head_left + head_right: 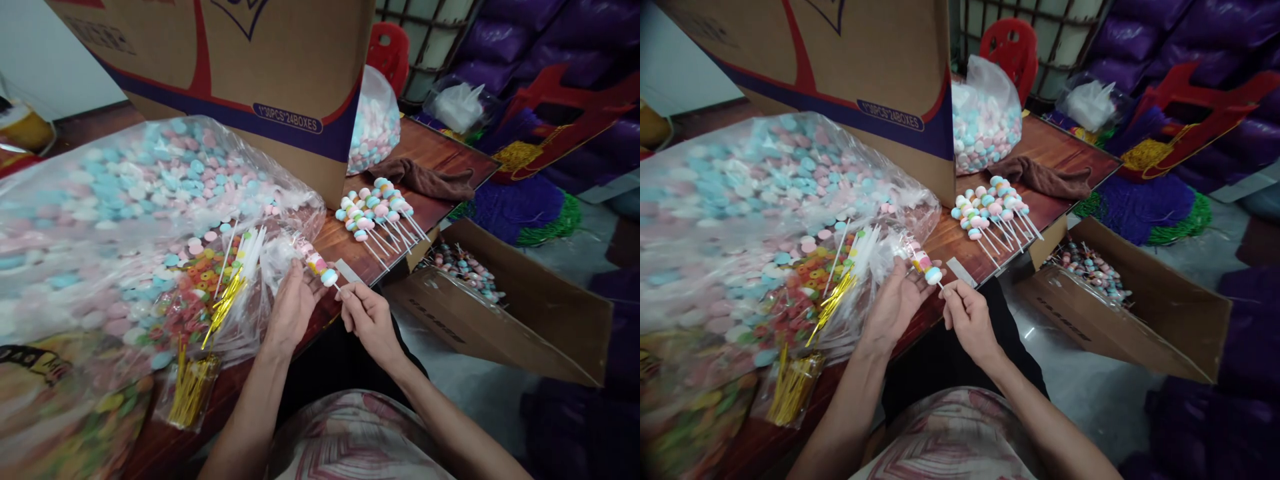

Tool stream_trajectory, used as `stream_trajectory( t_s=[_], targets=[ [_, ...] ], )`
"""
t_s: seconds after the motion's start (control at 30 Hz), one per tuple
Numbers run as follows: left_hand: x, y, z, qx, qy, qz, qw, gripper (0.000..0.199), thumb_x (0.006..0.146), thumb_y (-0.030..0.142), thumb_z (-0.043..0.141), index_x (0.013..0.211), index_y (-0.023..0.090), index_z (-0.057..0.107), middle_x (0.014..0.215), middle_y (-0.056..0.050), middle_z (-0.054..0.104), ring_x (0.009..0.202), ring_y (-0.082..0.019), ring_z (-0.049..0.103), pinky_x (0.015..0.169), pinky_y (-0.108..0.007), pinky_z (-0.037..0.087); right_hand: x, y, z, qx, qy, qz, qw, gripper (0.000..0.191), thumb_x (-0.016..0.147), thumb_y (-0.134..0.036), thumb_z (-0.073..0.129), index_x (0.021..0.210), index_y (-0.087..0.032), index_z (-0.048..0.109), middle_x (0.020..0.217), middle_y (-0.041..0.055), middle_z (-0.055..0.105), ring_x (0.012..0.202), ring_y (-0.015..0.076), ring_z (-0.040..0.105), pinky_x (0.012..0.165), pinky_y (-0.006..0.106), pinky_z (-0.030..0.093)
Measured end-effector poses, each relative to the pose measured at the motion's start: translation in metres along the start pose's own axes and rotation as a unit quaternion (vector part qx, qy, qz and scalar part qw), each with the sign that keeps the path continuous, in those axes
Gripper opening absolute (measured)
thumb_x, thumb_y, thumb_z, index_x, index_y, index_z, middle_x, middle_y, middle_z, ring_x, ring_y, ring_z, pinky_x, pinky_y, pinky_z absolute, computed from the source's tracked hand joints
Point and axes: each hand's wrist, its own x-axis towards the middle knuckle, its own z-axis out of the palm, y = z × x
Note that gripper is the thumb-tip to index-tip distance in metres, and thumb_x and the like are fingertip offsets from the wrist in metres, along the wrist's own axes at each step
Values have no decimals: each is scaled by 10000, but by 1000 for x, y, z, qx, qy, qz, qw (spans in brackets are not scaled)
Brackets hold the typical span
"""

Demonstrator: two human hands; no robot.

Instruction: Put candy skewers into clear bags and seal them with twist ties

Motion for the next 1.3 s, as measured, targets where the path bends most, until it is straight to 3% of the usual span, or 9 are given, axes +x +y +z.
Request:
stream_trajectory(
  t_s=[0.17, 0.3, 0.43, 0.6, 0.8, 0.9, 1.07, 1.3],
  targets=[
    [11, 5, -3, -20, 51, 53, 997, 295, 907, 465, 631, 898, 170, 632, 910, -87, 743, 846, -207, 718, 741, -309, 543, -4, 4, 1, -64, -30, -26, 997, 216, 1032, -282, 455, 861, -191, 551, 522, -74, 460, 461, 100, 431, 520, 221, 347],
    [10, -2, 1, -2, 19, 83, 996, 264, 887, 419, 672, 859, 157, 656, 803, -52, 712, 799, -183, 701, 759, -296, 528, -2, 10, 7, -170, -37, -74, 982, 185, 1027, -233, 417, 887, -202, 534, 595, -61, 437, 493, 105, 425, 544, 234, 335],
    [4, -10, 4, 12, 4, 86, 996, 260, 889, 413, 673, 877, 153, 678, 840, -41, 705, 817, -158, 678, 819, -286, 519, 4, 12, 15, -237, -3, -122, 964, 194, 1014, -215, 385, 865, -203, 509, 687, -29, 436, 544, 112, 419, 578, 248, 335],
    [7, -4, 0, -4, 4, 43, 999, 274, 892, 410, 670, 877, 137, 671, 900, -75, 718, 842, -176, 689, 773, -285, 526, 3, 11, 14, -179, -20, -78, 981, 219, 1033, -262, 414, 848, -210, 518, 599, -54, 431, 493, 106, 423, 546, 234, 336],
    [9, 3, 2, -78, 51, 69, 993, 164, 966, 330, 567, 915, 186, 629, 908, -48, 716, 908, -188, 708, 693, -263, 504, -8, 7, 14, -154, -26, -39, 987, 208, 1026, -273, 422, 864, -208, 535, 522, -73, 437, 454, 106, 429, 512, 225, 333],
    [6, -1, 5, -89, 39, 76, 992, 177, 978, 344, 542, 916, 201, 626, 926, -37, 711, 963, -192, 701, 710, -264, 500, -5, 1, 15, -76, -32, -4, 997, 231, 1021, -302, 435, 828, -207, 520, 501, -77, 442, 442, 104, 430, 504, 218, 344],
    [4, -9, 6, -48, -1, 63, 997, 206, 904, 398, 655, 901, 192, 640, 900, -36, 694, 973, -206, 688, 805, -294, 508, 8, -3, 12, 10, -48, 46, 998, 255, 987, -354, 500, 790, -198, 542, 465, -79, 458, 410, 90, 358, 489, 216, 314],
    [2, -8, 3, -16, -27, 16, 999, 225, 853, 351, 724, 944, 152, 671, 917, -61, 715, 921, -175, 672, 848, -284, 506, 14, -1, 20, 30, 5, 9, 999, 263, 980, -348, 508, 772, -192, 549, 466, -80, 446, 408, 90, 350, 480, 222, 307]
  ],
)
